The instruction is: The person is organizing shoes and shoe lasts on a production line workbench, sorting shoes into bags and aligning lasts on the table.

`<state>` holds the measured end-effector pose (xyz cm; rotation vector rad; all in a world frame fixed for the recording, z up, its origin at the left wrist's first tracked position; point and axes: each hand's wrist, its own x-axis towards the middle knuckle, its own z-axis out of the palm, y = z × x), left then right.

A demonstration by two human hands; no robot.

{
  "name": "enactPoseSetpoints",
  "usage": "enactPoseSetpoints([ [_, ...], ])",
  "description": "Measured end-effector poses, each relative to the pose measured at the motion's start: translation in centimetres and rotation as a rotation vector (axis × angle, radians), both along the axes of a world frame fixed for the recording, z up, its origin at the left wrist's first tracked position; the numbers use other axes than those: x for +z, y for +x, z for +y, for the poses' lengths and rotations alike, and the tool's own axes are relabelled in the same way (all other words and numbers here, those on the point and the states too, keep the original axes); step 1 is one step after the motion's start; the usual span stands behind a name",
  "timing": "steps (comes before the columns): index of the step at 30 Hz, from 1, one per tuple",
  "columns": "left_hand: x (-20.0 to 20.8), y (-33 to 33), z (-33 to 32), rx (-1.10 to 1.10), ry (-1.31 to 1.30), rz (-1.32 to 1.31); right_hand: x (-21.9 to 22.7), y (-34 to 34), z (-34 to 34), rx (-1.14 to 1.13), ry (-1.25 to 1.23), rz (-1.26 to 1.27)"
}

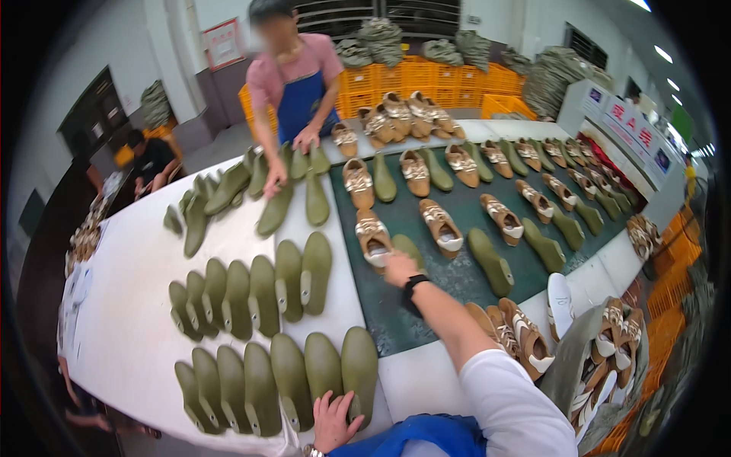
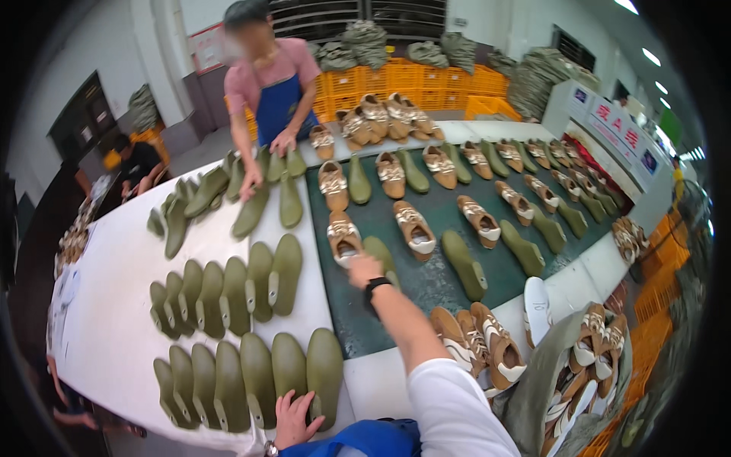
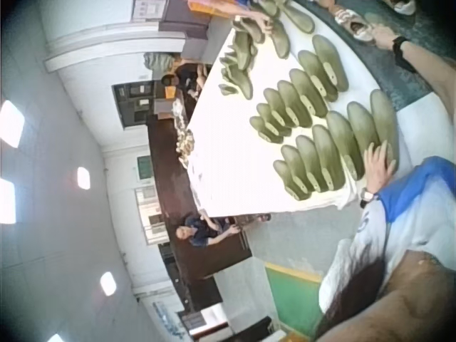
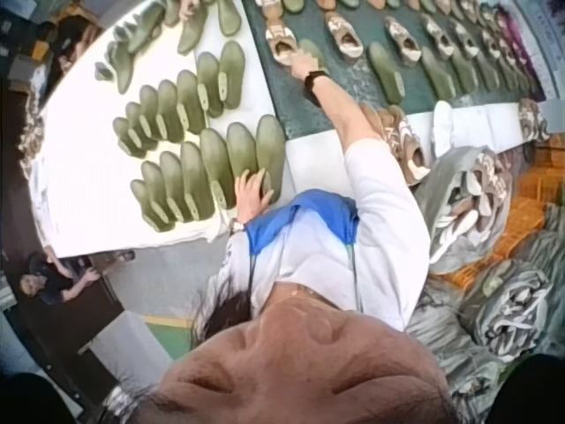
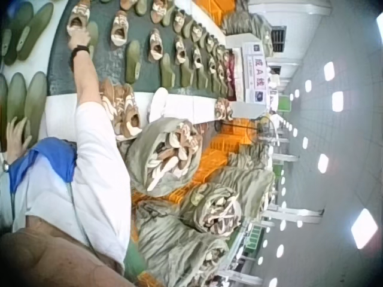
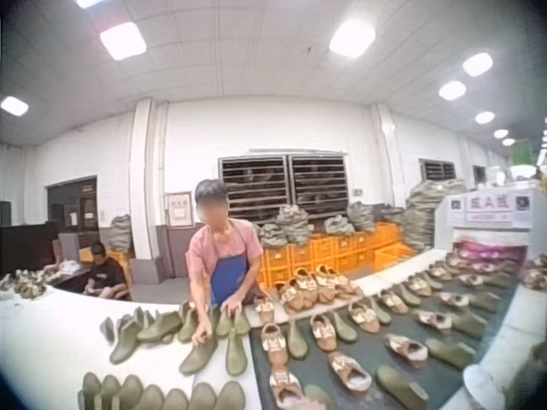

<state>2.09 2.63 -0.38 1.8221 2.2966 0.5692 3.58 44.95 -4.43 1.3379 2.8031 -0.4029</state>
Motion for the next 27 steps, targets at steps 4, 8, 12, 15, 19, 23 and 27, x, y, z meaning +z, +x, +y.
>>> enactPoseSetpoints([
  [4,0.9,0.0,0.3,0.027,0.018,0.025,-1.9,8.9,-1.4,-0.097,-0.095,-0.077],
  [8,-0.1,-0.4,0.2,0.003,0.087,0.046,0.1,11.5,-3.8,-0.066,-0.247,-0.241],
  [12,-0.1,0.0,0.4,-0.022,0.129,0.091,0.1,12.6,-8.5,0.142,-0.236,-0.037],
  [15,0.2,0.2,1.0,-0.063,0.125,0.094,-1.5,12.9,-15.7,0.346,-0.407,0.216],
  [19,-0.3,1.4,0.5,0.076,0.113,0.084,-2.2,16.0,-25.8,0.539,-0.607,0.265],
  [23,-1.7,0.7,0.1,-0.064,0.051,0.157,2.4,26.9,-29.6,0.1,-0.62,0.486],
  [27,-2.1,0.1,-0.2,-0.169,0.063,0.374,5.6,40.3,-32.2,-0.675,-0.002,0.787],
])
